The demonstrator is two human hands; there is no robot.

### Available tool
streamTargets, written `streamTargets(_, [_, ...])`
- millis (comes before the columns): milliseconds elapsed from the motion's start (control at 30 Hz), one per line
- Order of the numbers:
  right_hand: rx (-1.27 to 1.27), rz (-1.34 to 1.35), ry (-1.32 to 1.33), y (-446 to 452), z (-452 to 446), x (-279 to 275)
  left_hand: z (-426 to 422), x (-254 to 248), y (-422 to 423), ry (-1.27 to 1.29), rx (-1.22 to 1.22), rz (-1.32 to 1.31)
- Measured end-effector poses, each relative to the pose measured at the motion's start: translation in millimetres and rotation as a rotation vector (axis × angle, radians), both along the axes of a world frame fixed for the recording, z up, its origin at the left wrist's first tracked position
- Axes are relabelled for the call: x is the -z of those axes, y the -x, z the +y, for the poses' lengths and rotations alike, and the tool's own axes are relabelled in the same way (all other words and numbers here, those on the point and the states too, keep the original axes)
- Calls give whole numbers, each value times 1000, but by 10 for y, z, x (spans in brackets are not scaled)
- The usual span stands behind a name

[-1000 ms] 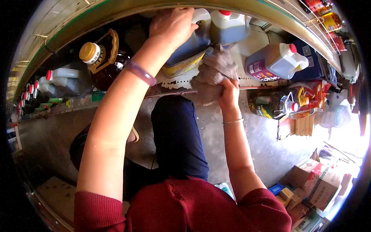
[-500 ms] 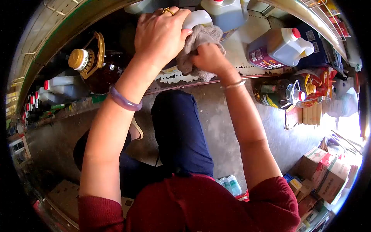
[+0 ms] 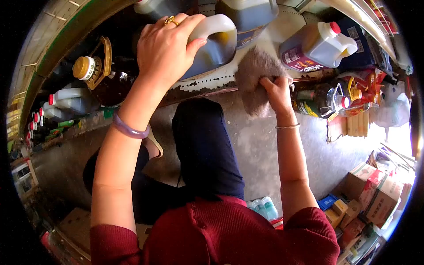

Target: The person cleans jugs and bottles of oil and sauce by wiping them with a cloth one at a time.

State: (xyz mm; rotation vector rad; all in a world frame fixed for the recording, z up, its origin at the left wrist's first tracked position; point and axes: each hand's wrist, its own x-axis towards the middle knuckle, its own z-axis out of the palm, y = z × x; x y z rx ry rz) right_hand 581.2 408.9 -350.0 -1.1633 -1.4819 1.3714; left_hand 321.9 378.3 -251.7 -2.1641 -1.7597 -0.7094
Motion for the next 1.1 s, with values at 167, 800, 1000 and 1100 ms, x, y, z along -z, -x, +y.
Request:
streamTargets(167, [-72,-82,-626,540,265,308,-249,-54,-238,61,71,6])
streamTargets(800, [-643,-399,-819,487,-186,-811,-832,143,-183,-8,177,-122])
streamTargets(1000, [-357,-806,-839,713,-513,-964,-705,7,-148,22,354,-361])
streamTargets(1100, [-317,-925,-915,845,-565,-1004,-759,-20,-113,50,287,-453])
